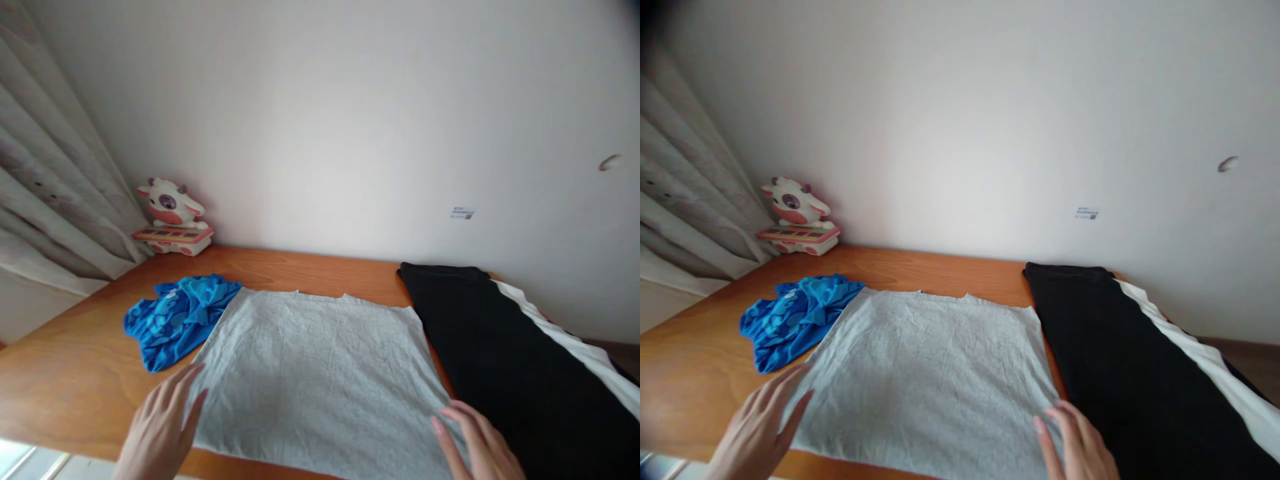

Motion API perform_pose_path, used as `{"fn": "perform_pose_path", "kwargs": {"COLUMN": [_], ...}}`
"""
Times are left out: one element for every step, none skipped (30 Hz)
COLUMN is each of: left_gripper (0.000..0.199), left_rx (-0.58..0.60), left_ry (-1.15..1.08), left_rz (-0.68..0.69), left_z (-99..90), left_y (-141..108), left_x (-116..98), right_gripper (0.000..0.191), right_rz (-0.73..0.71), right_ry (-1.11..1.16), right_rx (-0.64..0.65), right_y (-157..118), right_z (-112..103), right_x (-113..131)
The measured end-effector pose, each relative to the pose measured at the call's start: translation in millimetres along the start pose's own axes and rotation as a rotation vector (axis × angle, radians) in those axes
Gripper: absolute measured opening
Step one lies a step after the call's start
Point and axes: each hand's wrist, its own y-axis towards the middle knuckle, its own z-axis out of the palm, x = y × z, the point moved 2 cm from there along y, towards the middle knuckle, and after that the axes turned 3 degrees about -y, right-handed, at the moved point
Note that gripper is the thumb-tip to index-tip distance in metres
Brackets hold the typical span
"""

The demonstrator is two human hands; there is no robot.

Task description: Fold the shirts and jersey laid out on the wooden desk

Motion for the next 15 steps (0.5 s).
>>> {"fn": "perform_pose_path", "kwargs": {"left_gripper": [0.04, 0.042, 0.045, 0.048, 0.052, 0.055, 0.06, 0.065, 0.068, 0.069, 0.069, 0.069, 0.069, 0.069, 0.07], "left_rx": [0.007, 0.047, 0.077, 0.118, 0.165, 0.187, 0.201, 0.205, 0.209, 0.219, 0.225, 0.229, 0.228, 0.217, 0.206], "left_ry": [-0.074, -0.126, -0.157, -0.172, -0.175, -0.177, -0.177, -0.171, -0.162, -0.151, -0.14, -0.13, -0.122, -0.116, -0.113], "left_rz": [0.097, 0.179, 0.252, 0.312, 0.35, 0.402, 0.455, 0.481, 0.504, 0.519, 0.526, 0.531, 0.536, 0.538, 0.541], "left_z": [4.9, 11.6, 19.4, 28.5, 38.6, 48.6, 58.2, 66.8, 73.9, 79.3, 82.6, 84.0, 83.9, 82.7, 81.0], "left_y": [2.3, 4.0, 4.7, 4.0, 1.9, -1.6, -6.3, -11.1, -15.8, -19.8, -22.7, -24.5, -25.3, -25.3, -24.7], "left_x": [-26.3, -53.6, -80.4, -105.2, -126.3, -143.6, -156.2, -163.7, -167.3, -167.8, -166.4, -164.2, -162.1, -160.5, -159.8], "right_gripper": [0.037, 0.034, 0.034, 0.036, 0.039, 0.044, 0.049, 0.054, 0.057, 0.06, 0.061, 0.062, 0.063, 0.062, 0.061], "right_rz": [-0.058, -0.095, -0.132, -0.17, -0.193, -0.228, -0.24, -0.22, -0.22, -0.22, -0.214, -0.212, -0.207, -0.2, -0.195], "right_ry": [0.043, 0.08, 0.118, 0.146, 0.165, 0.178, 0.185, 0.181, 0.166, 0.139, 0.107, 0.078, 0.056, 0.041, 0.035], "right_rx": [-0.022, -0.047, -0.054, -0.038, -0.031, 0.004, 0.006, -0.031, -0.039, -0.026, -0.022, -0.009, 0.002, 0.003, 0.006], "right_y": [6.5, 12.3, 16.7, 19.4, 20.3, 19.3, 17.0, 13.8, 9.9, 6.0, 2.4, -0.5, -2.7, -4.0, -4.5], "right_z": [11.8, 25.4, 40.8, 57.3, 73.6, 89.4, 103.0, 113.7, 122.3, 128.8, 132.7, 134.8, 135.2, 134.6, 133.5], "right_x": [27.8, 57.3, 87.0, 115.1, 139.8, 160.3, 175.1, 183.9, 188.5, 189.1, 187.0, 183.5, 179.4, 175.7, 172.7]}}
